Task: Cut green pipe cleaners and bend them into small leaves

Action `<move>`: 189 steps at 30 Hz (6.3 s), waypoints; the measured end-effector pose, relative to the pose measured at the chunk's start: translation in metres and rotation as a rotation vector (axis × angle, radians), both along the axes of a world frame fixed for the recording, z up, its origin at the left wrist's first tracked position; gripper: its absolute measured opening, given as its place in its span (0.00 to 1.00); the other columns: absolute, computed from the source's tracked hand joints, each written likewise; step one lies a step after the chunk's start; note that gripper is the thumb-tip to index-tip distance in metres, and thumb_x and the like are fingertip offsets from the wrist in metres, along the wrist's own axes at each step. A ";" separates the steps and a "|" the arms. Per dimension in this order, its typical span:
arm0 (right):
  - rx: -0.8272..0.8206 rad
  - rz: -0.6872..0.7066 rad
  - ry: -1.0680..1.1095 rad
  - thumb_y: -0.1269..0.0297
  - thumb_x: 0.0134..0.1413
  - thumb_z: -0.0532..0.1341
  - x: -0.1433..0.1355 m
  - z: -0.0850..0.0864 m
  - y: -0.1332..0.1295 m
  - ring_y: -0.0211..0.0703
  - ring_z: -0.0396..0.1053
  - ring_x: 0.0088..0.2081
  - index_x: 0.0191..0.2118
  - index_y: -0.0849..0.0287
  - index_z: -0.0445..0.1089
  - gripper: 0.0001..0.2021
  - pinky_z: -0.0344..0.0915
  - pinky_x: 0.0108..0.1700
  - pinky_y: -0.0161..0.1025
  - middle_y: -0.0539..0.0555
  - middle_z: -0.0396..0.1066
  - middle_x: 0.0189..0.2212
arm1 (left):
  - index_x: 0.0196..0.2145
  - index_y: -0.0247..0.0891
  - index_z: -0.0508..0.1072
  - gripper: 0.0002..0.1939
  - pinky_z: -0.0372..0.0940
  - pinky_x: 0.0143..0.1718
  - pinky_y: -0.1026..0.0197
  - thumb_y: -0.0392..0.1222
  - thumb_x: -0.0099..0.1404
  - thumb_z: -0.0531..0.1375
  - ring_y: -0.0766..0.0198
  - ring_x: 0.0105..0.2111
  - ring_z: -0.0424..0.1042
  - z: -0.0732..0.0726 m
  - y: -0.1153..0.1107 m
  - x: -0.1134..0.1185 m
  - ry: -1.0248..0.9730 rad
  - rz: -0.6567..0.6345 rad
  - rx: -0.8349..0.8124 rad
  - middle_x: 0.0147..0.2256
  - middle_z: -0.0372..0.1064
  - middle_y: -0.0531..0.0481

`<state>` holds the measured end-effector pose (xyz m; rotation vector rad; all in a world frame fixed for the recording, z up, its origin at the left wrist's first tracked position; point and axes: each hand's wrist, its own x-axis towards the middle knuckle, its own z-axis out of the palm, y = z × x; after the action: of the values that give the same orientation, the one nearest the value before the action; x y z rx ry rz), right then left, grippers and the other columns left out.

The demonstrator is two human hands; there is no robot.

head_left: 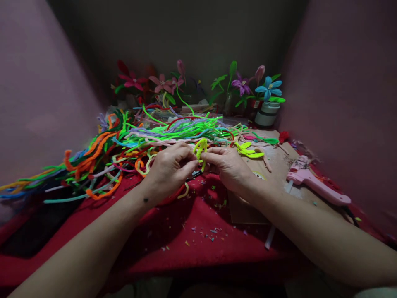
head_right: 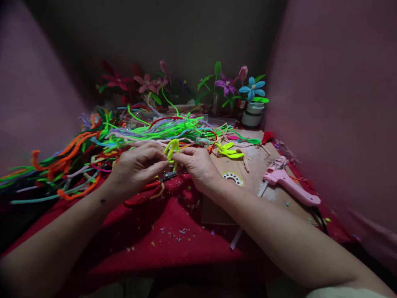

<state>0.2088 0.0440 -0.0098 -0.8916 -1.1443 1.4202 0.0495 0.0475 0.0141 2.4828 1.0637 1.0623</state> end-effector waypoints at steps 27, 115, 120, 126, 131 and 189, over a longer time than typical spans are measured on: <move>0.135 -0.137 -0.388 0.70 0.42 0.57 -0.005 -0.002 -0.008 0.32 0.58 0.21 0.20 0.61 0.63 0.05 0.51 0.25 0.34 0.45 0.61 0.17 | 0.24 0.36 0.66 0.06 0.63 0.32 0.63 0.31 0.57 0.53 0.63 0.30 0.67 -0.013 -0.013 0.010 0.278 0.222 0.414 0.26 0.64 0.48; 0.117 0.211 0.021 0.69 0.42 0.62 0.004 0.004 -0.004 0.31 0.59 0.21 0.23 0.62 0.68 0.03 0.56 0.26 0.34 0.47 0.64 0.19 | 0.54 0.40 0.56 0.25 0.69 0.32 0.66 0.38 0.60 0.59 0.66 0.33 0.73 -0.013 -0.008 0.002 -0.140 -0.026 0.008 0.39 0.70 0.48; 0.103 0.196 0.048 0.68 0.43 0.62 0.003 0.001 -0.002 0.32 0.60 0.22 0.24 0.62 0.69 0.03 0.55 0.26 0.33 0.47 0.65 0.20 | 0.54 0.41 0.59 0.24 0.68 0.38 0.64 0.38 0.61 0.58 0.64 0.37 0.73 -0.019 -0.006 0.002 -0.113 -0.022 0.041 0.42 0.71 0.47; 0.145 0.139 0.025 0.64 0.44 0.65 0.002 -0.003 -0.001 0.30 0.54 0.20 0.22 0.61 0.67 0.08 0.51 0.24 0.33 0.45 0.61 0.18 | 0.56 0.40 0.58 0.29 0.67 0.35 0.64 0.41 0.59 0.61 0.63 0.33 0.74 -0.018 -0.004 -0.002 0.040 -0.013 0.009 0.37 0.73 0.49; -0.024 0.205 0.220 0.64 0.38 0.68 0.000 0.002 -0.002 0.34 0.61 0.23 0.26 0.60 0.69 0.09 0.58 0.27 0.35 0.47 0.64 0.20 | 0.56 0.40 0.57 0.26 0.68 0.34 0.64 0.34 0.60 0.57 0.65 0.33 0.73 -0.007 -0.007 0.002 -0.246 -0.189 -0.366 0.32 0.71 0.51; 0.121 -0.148 0.081 0.67 0.44 0.64 -0.003 0.007 -0.007 0.32 0.63 0.19 0.26 0.59 0.64 0.07 0.60 0.22 0.33 0.44 0.64 0.18 | 0.27 0.36 0.63 0.10 0.57 0.11 0.69 0.38 0.53 0.63 0.68 0.10 0.64 0.001 -0.012 0.009 -0.556 -0.225 -1.158 0.16 0.70 0.52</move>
<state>0.2058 0.0368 -0.0033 -0.8097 -1.0696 1.2429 0.0583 0.0354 0.0147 1.2433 0.8186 0.6719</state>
